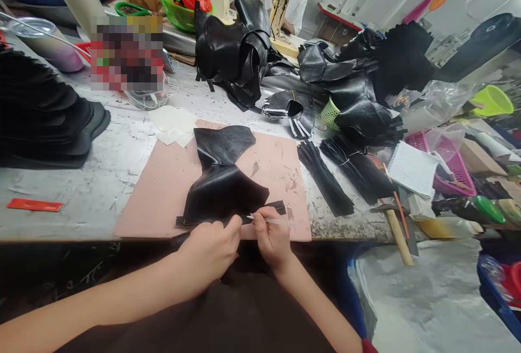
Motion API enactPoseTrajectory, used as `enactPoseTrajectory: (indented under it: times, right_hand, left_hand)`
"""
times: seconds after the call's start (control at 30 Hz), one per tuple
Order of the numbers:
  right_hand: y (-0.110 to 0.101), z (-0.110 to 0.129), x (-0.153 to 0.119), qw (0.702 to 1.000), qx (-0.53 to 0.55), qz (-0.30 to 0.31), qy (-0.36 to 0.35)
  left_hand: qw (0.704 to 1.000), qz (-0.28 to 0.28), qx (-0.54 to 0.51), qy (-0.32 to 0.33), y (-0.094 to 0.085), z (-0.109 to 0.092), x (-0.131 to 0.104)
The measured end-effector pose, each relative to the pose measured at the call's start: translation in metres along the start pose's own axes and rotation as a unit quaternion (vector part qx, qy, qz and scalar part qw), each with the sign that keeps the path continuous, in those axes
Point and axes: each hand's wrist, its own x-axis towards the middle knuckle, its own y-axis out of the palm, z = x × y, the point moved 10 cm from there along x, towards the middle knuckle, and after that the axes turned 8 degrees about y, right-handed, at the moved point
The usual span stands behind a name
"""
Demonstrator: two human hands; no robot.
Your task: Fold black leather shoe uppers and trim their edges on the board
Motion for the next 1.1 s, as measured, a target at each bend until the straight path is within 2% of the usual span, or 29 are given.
enactPoseTrajectory:
  times: [0.17,0.43,0.73,0.93,1.1]
  right_hand:
    - [-0.001,-0.0013,-0.0002,1.0,0.004,-0.013,0.003]
    - [0.0029,0.0027,0.0021,1.0,-0.024,0.011,-0.009]
    - [0.0026,0.0038,0.0024,1.0,-0.005,0.015,-0.011]
    - [0.0023,0.0048,0.0018,1.0,-0.016,0.016,-0.012]
    - [0.0027,0.0058,0.0003,0.999,-0.02,0.017,-0.02]
  left_hand:
    - [1.0,-0.006,0.0,0.019,0.0065,-0.0026,0.0009]
    - [0.999,-0.035,-0.028,0.012,0.0059,-0.0015,0.0003]
    - [1.0,-0.009,-0.014,0.016,0.0068,-0.0025,0.0014]
    - [0.998,-0.021,-0.051,-0.001,0.006,0.0006,0.0016]
    - [0.999,-0.024,-0.04,0.002,0.0048,-0.0003,0.0023]
